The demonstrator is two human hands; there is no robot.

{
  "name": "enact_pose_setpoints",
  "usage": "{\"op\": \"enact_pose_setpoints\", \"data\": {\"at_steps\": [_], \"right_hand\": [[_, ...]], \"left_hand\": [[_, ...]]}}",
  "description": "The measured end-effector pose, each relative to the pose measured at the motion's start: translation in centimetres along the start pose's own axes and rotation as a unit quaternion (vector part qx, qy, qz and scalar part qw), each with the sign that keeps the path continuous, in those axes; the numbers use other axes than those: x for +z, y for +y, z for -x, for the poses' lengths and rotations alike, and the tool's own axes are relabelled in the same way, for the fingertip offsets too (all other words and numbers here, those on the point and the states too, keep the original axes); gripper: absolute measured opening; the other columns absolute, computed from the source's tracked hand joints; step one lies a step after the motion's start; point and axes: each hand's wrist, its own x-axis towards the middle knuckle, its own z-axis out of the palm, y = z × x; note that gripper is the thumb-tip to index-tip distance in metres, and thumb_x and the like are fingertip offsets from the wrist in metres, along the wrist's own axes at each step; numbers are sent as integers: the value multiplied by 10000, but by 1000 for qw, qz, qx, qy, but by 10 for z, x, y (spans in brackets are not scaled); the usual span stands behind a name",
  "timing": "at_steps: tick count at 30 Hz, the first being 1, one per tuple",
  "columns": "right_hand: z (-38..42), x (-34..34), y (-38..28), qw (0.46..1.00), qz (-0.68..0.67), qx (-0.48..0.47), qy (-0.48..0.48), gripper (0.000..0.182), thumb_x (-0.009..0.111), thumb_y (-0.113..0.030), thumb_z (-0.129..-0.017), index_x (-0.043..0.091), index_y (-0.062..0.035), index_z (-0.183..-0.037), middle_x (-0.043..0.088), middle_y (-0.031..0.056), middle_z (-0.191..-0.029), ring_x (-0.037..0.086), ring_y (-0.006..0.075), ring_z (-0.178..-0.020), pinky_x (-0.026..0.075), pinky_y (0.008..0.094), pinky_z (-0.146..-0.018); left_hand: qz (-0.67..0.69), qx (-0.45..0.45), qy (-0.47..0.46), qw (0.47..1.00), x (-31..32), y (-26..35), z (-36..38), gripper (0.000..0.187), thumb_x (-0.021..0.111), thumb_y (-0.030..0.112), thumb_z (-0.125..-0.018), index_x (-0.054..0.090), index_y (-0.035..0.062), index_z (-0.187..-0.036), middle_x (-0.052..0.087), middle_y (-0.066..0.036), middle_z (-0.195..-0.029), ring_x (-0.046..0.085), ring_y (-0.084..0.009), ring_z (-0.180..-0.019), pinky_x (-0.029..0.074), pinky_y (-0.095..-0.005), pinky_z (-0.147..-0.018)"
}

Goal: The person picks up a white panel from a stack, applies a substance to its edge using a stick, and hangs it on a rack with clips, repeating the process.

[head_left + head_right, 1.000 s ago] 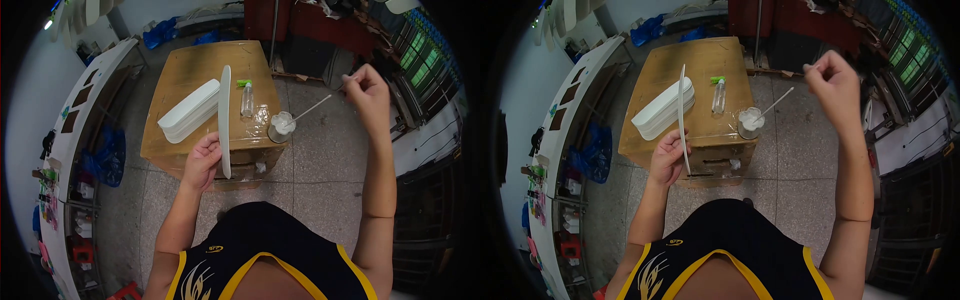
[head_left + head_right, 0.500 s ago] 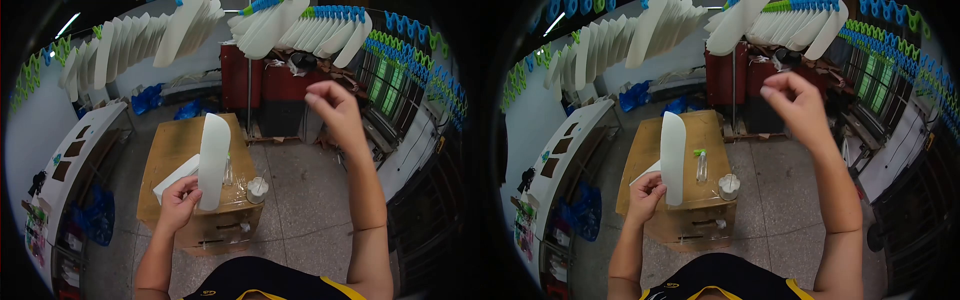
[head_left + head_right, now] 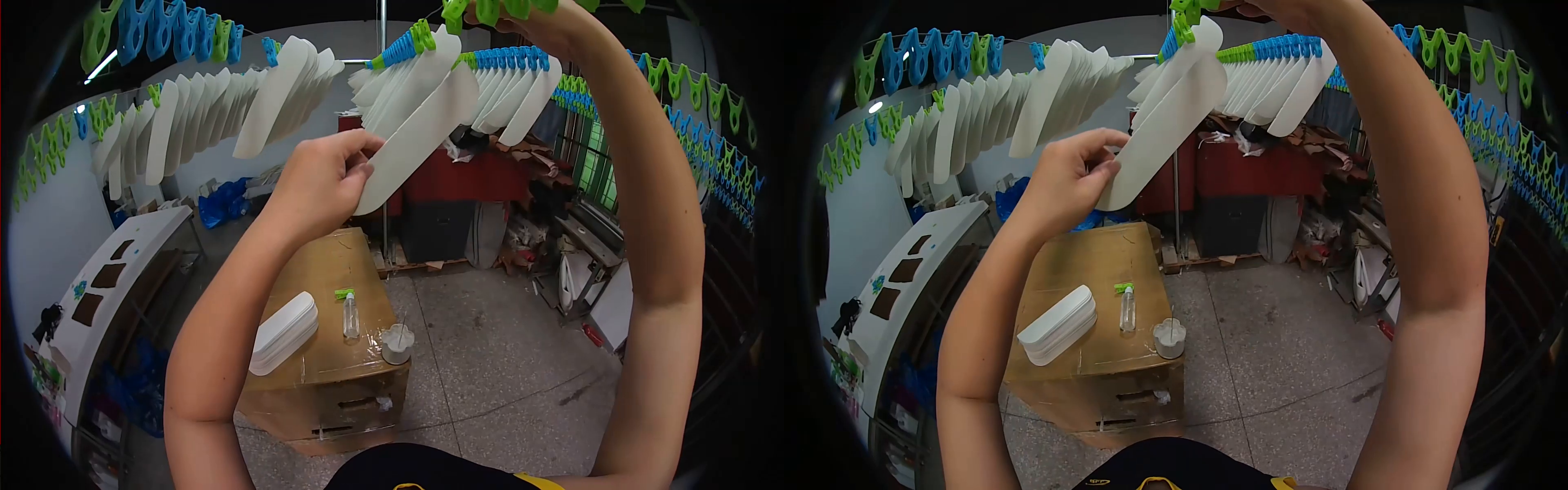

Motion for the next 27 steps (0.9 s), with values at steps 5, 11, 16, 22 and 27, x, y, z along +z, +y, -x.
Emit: {"op": "enact_pose_setpoints", "data": {"at_steps": [5, 11, 16, 22, 27], "right_hand": [[-17, 3, -1, 999, 38, -19, 20, 430, 656, -343, -860, 645, -73, -1195, 636, 79, -1103, 571, 174, -1045, 434, 295, -869], [-8, -4, 0, 995, 75, -42, 40, 429, 656, -339, -860, 644, -72, -1196, 632, 84, -1116, 568, 180, -1059, 432, 297, -880], [-2, -5, 1, 991, 103, -60, 57, 429, 655, -336, -859, 644, -72, -1197, 628, 89, -1127, 566, 185, -1071, 430, 299, -889], [-5, -1, 3, 985, 136, -81, 74, 428, 654, -332, -858, 643, -71, -1197, 623, 94, -1140, 563, 192, -1086, 427, 301, -900], [-4, 23, -14, 979, 157, -101, 86, 427, 653, -329, -858, 642, -71, -1198, 620, 98, -1151, 561, 197, -1097, 425, 303, -910]], "left_hand": [[-49, 32, 13, 998, 1, 7, -28, 258, 598, 35, -870, 636, 37, -1125, 638, -65, -775, 575, -114, -706, 486, -262, -694], [-50, 49, 29, 997, 3, 13, -43, 270, 601, 39, -865, 641, 41, -1132, 644, -69, -784, 590, -125, -707, 495, -274, -695], [-44, 62, 40, 996, 4, 14, -49, 278, 613, 52, -854, 644, 39, -1131, 642, -62, -781, 585, -122, -700, 495, -275, -692], [-13, 46, 49, 998, 9, 10, -52, 275, 598, 94, -827, 661, 26, -1086, 673, -134, -781, 657, -253, -714, 515, -349, -723], [-16, 39, 49, 998, 12, -2, -51, 307, 627, 128, -830, 646, 3, -1110, 698, -159, -865, 672, -270, -774, 522, -349, -755]]}}
